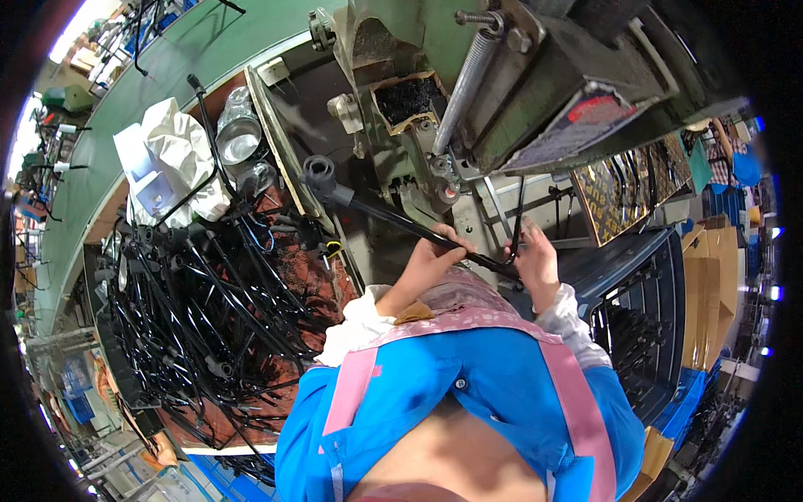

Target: The person repeatedly picks up black metal rods from a pile, inserts them into a machine, and operates a lever to process them. After processing, the rods are placed into a blue bin. The person continues this cycle throughout the clip.

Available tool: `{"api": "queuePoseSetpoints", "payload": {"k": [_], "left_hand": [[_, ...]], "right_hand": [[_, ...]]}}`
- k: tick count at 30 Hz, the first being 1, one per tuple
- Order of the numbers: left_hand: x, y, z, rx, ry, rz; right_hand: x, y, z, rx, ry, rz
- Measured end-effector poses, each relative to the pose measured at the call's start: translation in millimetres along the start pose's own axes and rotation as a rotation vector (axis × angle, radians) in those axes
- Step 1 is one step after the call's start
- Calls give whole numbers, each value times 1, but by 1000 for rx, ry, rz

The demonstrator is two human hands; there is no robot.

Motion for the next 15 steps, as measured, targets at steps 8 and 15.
{"api": "queuePoseSetpoints", "payload": {"k": [8,15], "left_hand": [[-120,-11,-74,-277,253,244],[-122,73,127,163,1120,393]], "right_hand": [[38,35,-162,-546,-203,12],[67,-1,-71,-413,-224,-164]]}}
Point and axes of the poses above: each hand's wrist, its own y-axis towards the middle knuckle, its own x-axis out of the palm, z = x × y, the point moved 9 cm from there along y, towards the middle knuckle, and after that the axes turned 13 degrees about y, right-handed, at the moved point
